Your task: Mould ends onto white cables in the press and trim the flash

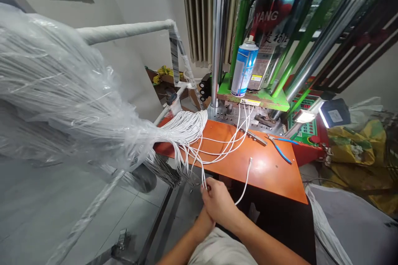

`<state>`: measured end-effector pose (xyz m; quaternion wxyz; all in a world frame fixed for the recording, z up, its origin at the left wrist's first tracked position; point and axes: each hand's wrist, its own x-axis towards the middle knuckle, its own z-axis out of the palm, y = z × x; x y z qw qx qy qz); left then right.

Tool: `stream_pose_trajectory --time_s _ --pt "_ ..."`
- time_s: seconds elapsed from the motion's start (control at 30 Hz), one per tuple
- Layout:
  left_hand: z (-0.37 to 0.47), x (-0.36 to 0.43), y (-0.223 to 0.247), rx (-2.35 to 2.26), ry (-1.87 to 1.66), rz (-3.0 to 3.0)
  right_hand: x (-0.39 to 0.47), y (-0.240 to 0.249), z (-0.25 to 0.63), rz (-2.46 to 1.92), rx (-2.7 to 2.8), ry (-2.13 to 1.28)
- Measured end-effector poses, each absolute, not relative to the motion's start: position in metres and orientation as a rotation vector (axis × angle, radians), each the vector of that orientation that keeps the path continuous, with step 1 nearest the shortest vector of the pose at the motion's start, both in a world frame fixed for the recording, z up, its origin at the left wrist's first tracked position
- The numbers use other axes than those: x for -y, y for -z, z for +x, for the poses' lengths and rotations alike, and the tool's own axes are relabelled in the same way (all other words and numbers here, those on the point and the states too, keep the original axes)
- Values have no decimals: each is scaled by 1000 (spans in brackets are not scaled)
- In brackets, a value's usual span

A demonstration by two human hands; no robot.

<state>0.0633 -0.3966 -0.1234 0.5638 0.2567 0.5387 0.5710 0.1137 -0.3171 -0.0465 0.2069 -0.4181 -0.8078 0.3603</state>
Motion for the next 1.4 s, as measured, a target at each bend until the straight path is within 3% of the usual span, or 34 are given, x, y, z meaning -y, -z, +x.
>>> stream_pose_trajectory --time_s 0.27,0.53,0.63,0.8,0.9,1.03,1.13,1.27,1.4 --pt "-31 422 124 -1614 -1326 816 315 88 31 -1056 1795 -1329" --pt "-65 423 48 -2044 -1631 1142 319 68 54 -981 1692 -1327" --pt "-49 398 1 -1888 -1676 1768 315 41 70 -947 1733 -1348" --pt "-15 331 -53 -1186 -1228 2566 285 -36 137 -650 1869 -1674" --pt "-3 305 -61 -1100 -1089 2554 275 -75 217 -852 1984 -1824" --pt "19 298 -61 -1258 -559 2347 290 -87 320 -1377 2213 -1450" --pt "65 302 -55 -1069 -92 2321 304 -80 359 -1537 2404 -1372" --pt "123 294 -42 -910 -14 2140 296 -75 375 -1502 2504 -1420" --pt "132 272 -26 -864 -132 1396 266 -75 380 -1579 2367 -1235"
